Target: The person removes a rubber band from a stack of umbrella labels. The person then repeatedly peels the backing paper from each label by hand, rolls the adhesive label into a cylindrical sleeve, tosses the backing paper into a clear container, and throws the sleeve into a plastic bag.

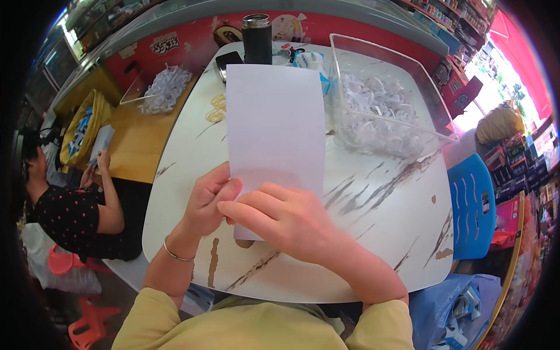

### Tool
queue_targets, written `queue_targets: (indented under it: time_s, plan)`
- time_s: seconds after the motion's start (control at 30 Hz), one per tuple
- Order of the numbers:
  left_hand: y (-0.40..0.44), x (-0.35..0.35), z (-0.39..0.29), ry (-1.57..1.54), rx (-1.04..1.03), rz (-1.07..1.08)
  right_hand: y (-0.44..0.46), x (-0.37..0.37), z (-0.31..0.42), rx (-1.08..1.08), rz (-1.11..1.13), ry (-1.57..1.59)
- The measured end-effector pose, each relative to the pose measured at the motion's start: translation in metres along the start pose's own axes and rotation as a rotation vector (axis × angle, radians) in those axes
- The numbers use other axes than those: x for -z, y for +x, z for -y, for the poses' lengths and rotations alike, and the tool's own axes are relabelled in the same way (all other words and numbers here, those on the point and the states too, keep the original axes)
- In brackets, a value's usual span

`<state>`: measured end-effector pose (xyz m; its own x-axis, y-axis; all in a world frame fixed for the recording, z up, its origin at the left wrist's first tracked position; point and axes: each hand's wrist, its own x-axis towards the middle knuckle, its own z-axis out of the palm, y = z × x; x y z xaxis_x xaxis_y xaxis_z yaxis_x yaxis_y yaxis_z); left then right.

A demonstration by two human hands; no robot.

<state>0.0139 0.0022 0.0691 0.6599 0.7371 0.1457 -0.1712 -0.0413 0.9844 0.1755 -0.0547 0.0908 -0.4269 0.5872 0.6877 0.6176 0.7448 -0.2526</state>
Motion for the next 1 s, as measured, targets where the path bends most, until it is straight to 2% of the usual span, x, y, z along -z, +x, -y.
queue_targets:
  time_s: [0.3,0.4,0.57,0.7,0.8,0.9,0.93,0.97,1.0]
  plan:
    - [0.001,-0.001,-0.003,0.0,0.042,0.015,-0.002,-0.001,-0.005,-0.047,0.05,0.11]
    - [0.0,0.0,-0.004,0.012,0.06,0.022,-0.001,0.001,-0.006,-0.084,0.02,0.263]
    - [0.0,0.001,0.001,0.022,0.001,0.063,0.002,0.0,-0.003,-0.069,0.011,0.237]
    - [0.0,0.002,0.001,-0.029,0.026,0.071,0.001,-0.003,-0.004,-0.035,0.041,0.151]
    - [0.0,0.001,-0.003,-0.047,0.065,0.022,0.002,0.001,-0.001,-0.076,0.051,0.211]
    - [0.001,0.006,-0.002,-0.099,0.085,-0.077,0.001,0.023,-0.008,-0.221,0.01,0.241]
    - [0.003,0.008,-0.001,-0.162,0.05,-0.109,0.0,0.033,-0.014,-0.236,-0.072,0.26]
    - [0.006,0.01,0.0,-0.228,0.015,-0.138,-0.006,0.039,-0.018,-0.408,-0.186,0.48]
    - [0.008,0.011,0.0,-0.279,-0.014,-0.185,-0.004,0.049,-0.025,-0.417,-0.313,0.473]
